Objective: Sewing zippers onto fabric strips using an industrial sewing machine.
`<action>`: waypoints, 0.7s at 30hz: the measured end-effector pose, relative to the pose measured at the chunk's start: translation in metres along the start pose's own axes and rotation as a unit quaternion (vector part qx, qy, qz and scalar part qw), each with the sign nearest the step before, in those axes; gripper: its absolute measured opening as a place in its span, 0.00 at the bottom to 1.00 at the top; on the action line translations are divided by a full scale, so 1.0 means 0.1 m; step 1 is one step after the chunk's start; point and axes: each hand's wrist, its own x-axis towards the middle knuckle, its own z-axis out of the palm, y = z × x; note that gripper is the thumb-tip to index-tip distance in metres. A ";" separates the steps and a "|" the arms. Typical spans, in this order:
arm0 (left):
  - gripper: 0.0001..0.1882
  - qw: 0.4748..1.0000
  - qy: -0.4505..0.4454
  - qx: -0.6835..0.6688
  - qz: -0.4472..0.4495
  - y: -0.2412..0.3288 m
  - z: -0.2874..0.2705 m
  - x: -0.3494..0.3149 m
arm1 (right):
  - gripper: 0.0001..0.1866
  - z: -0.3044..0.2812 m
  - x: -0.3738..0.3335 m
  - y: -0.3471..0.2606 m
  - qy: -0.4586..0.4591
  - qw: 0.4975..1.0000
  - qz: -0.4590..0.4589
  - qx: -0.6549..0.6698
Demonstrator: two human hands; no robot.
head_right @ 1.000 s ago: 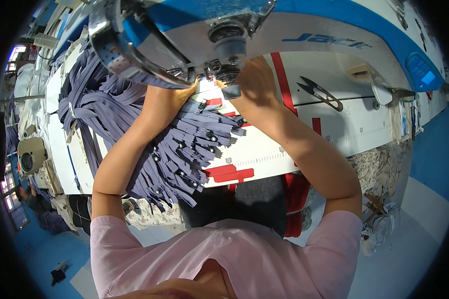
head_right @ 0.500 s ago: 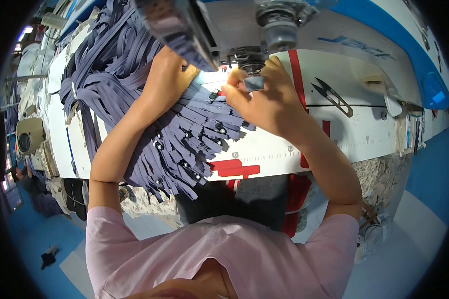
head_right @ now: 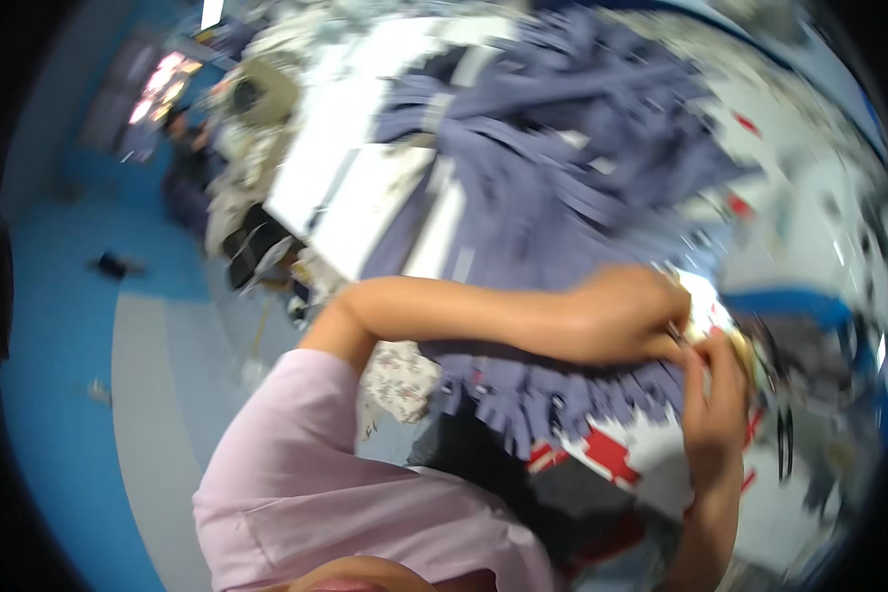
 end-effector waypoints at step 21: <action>0.13 0.992 0.087 -0.066 0.059 -0.06 0.15 0.05 | 0.10 0.22 -0.10 0.36 0.081 0.967 0.099 0.219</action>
